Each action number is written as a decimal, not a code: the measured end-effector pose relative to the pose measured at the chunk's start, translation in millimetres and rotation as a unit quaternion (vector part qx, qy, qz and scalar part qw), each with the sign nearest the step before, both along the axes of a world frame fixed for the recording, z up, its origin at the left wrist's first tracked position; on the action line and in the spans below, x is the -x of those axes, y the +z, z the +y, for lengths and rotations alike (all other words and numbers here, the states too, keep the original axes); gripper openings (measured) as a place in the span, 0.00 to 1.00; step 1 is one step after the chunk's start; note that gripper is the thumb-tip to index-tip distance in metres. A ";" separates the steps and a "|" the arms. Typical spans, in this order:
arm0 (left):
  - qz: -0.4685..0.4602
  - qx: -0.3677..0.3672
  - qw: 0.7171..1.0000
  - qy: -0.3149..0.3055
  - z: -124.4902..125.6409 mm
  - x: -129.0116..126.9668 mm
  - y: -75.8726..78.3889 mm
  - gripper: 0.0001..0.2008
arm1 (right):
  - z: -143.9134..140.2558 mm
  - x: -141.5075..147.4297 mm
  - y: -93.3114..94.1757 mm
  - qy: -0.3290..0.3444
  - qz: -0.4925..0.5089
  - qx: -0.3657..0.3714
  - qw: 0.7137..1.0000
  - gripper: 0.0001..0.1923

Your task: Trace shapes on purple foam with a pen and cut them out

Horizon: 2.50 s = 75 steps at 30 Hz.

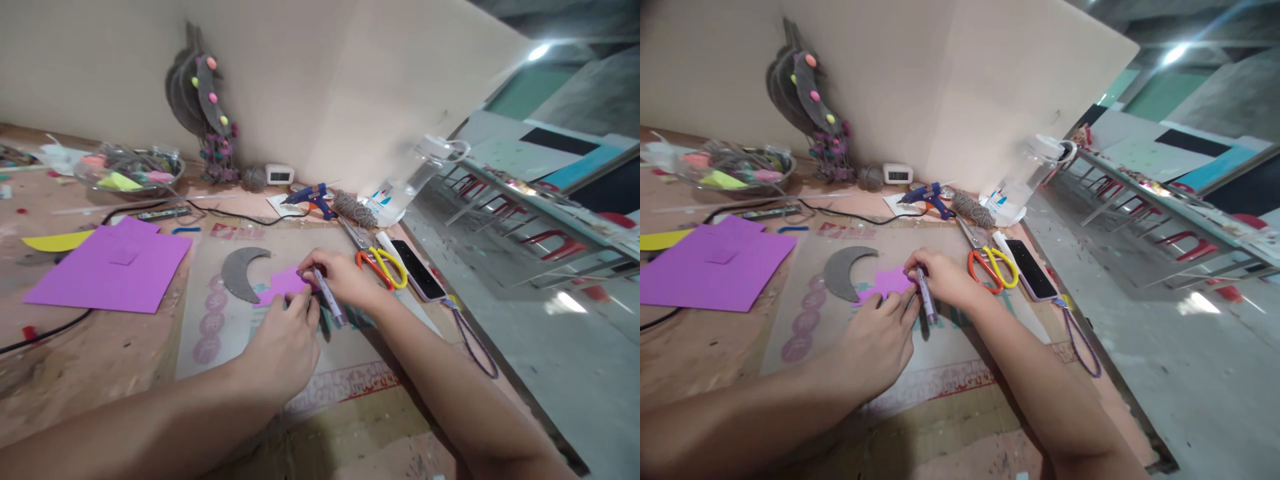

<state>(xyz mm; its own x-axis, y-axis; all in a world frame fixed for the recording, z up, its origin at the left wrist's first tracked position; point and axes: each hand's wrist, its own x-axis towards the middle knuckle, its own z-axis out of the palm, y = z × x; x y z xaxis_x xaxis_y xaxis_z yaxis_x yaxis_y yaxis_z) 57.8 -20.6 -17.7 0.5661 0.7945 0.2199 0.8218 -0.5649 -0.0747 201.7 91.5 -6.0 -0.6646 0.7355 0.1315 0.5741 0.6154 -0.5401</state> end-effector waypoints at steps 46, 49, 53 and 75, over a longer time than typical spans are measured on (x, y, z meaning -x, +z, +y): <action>0.002 0.061 0.998 -0.023 4.8 1.4 6.9 0.17 | -6.0 10.7 -2.1 0.007 0.001 0.005 1.000 0.05; 0.003 0.072 0.997 -0.033 6.2 2.4 8.2 0.16 | -2.9 15.0 -3.1 -0.002 -0.007 -0.041 0.999 0.07; 0.003 0.062 0.998 -0.022 6.2 1.6 8.5 0.18 | -5.5 13.4 2.1 -0.002 -0.006 -0.013 1.000 0.05; -0.023 0.029 0.999 -0.011 5.7 2.4 6.4 0.18 | -3.5 11.2 3.5 -0.020 -0.036 -0.024 0.999 0.06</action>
<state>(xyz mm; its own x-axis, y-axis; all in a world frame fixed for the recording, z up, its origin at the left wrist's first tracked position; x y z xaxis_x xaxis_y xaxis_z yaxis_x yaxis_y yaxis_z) 55.4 -14.9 -11.3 0.5745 0.7937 0.1997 0.8104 -0.5858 -0.0032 190.5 88.0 -2.5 -0.6433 0.7563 0.1195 0.6358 0.6146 -0.4670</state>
